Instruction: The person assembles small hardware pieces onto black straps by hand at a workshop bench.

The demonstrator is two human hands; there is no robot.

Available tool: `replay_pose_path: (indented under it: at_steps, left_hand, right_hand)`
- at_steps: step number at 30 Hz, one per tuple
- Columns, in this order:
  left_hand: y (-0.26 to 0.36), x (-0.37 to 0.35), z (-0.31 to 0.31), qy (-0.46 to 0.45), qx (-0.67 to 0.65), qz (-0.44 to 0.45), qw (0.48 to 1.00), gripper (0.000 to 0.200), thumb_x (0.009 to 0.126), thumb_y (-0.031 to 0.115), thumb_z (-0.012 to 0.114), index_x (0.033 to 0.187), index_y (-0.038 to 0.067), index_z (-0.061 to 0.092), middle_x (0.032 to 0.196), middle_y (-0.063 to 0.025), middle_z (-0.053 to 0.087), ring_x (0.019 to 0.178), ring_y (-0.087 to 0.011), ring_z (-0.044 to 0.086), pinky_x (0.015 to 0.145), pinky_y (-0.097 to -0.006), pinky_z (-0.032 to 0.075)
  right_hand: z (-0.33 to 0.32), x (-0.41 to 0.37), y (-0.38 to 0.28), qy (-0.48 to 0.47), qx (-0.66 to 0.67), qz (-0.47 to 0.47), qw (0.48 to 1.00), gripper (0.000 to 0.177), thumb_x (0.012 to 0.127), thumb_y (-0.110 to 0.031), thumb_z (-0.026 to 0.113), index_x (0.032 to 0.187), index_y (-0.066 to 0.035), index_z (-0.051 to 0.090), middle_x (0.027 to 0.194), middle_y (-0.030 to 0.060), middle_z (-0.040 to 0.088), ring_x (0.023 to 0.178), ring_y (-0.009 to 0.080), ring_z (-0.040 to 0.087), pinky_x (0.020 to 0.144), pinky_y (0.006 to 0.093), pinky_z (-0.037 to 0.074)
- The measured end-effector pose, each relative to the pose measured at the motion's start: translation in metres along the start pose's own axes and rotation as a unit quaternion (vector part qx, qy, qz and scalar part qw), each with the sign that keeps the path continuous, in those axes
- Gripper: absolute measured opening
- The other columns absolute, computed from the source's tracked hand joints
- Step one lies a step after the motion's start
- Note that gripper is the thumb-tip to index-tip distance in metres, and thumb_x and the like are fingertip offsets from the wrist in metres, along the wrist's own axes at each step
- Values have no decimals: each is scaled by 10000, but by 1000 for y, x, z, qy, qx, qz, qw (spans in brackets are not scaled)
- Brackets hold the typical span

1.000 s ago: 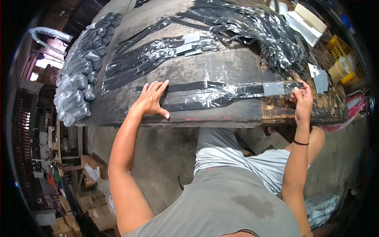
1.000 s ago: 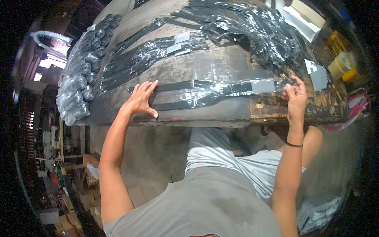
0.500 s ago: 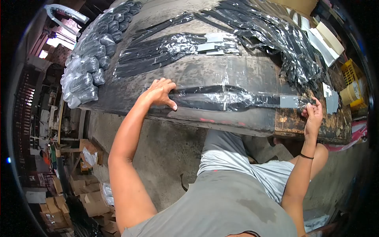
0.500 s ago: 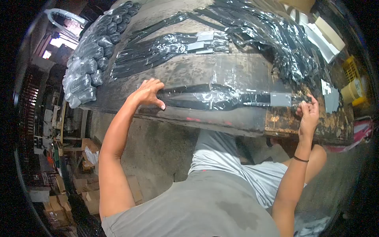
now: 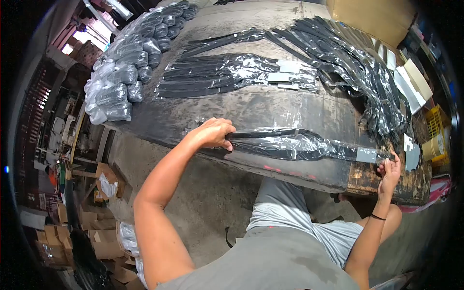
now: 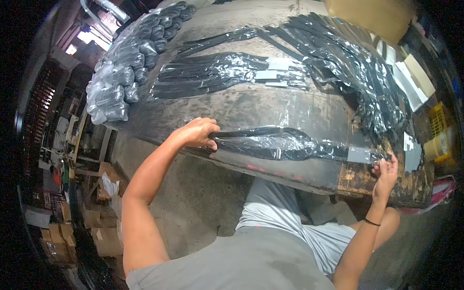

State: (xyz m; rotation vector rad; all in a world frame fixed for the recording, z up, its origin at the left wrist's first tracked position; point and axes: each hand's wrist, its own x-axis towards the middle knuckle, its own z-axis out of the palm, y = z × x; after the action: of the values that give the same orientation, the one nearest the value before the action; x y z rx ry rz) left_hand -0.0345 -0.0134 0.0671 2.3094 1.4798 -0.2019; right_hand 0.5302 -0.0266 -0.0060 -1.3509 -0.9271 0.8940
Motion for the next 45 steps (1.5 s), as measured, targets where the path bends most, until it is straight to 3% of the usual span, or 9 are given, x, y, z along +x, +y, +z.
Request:
replay_pose_path:
  at_steps: [8, 16, 19, 22, 26, 31, 33, 35, 45]
  left_hand:
    - [-4, -13, -25, -74, -23, -62, 995, 376, 721, 283, 767, 1001, 65, 641, 887, -182, 665, 943, -388, 605, 781, -471, 451]
    - [-91, -22, -152, -60, 130, -250, 958, 573, 637, 370, 831, 1113, 111, 645, 1120, -152, 642, 1119, -323, 567, 943, -382, 435]
    - [-126, -21, -194, 52, 229, -368, 900, 826, 566, 351, 864, 1298, 220, 506, 1341, -84, 518, 1316, -299, 386, 1053, -649, 163]
    - [-160, -4, -167, 246, 198, -411, 855, 1049, 566, 396, 856, 1448, 263, 304, 1534, -98, 229, 1425, -344, 161, 1078, -665, 130]
    - [-160, 45, -59, 277, -11, -363, 889, 1116, 630, 654, 719, 1506, 266, 146, 1577, -134, 11, 1444, -367, -25, 1055, -703, 109]
    - [-134, 72, 17, 255, -12, -407, 877, 972, 757, 721, 539, 1502, 224, 161, 1572, -133, 82, 1444, -361, 2, 1054, -688, 103]
    - [-127, 71, 8, 265, 20, -395, 879, 928, 777, 705, 528, 1490, 209, 201, 1567, -134, 119, 1441, -356, 42, 1045, -675, 135]
    - [-123, 73, 1, 269, 43, -392, 879, 911, 778, 654, 574, 1486, 208, 214, 1562, -136, 143, 1439, -347, 68, 1031, -661, 165]
    - [-154, 72, 41, 397, 130, -284, 863, 1107, 666, 855, 438, 1514, 207, 145, 1573, -117, 94, 1445, -351, 45, 1101, -627, 70]
  right_hand:
    - [13, -2, -12, -38, -10, -8, 999, 374, 921, -115, 590, 1274, -76, 475, 768, -25, 511, 658, 60, 499, 593, 205, 453]
    - [162, 29, -71, -113, 80, -17, 990, 365, 892, -104, 608, 1234, -50, 493, 789, 15, 563, 647, 79, 536, 567, 227, 485]
    - [244, 58, -74, -142, 92, -31, 985, 387, 875, -87, 612, 1235, -43, 475, 767, 34, 568, 606, 91, 547, 519, 240, 490]
    - [306, 85, -51, -147, 56, -1, 988, 374, 862, -57, 584, 1215, -42, 461, 744, 46, 572, 564, 103, 542, 466, 248, 481]
    - [331, 101, -4, -109, -76, -5, 991, 372, 828, -32, 526, 1194, -73, 472, 635, 54, 566, 449, 142, 531, 374, 295, 427]
    - [329, 114, 24, -113, -110, -24, 987, 408, 862, -36, 533, 1255, -108, 453, 767, 68, 574, 471, 120, 496, 396, 265, 447]
    - [332, 117, 39, -42, -195, -251, 947, 480, 780, 13, 555, 1247, -45, 461, 1014, 155, 565, 757, 232, 593, 675, 369, 523]
    - [328, 98, 13, -65, -168, -140, 974, 505, 759, -21, 556, 1253, -10, 455, 1157, 210, 535, 1010, 323, 565, 910, 414, 451]
    - [188, 77, -73, -85, -208, -252, 941, 187, 844, -238, 623, 900, -74, 693, 873, 139, 683, 816, 274, 668, 734, 354, 518]
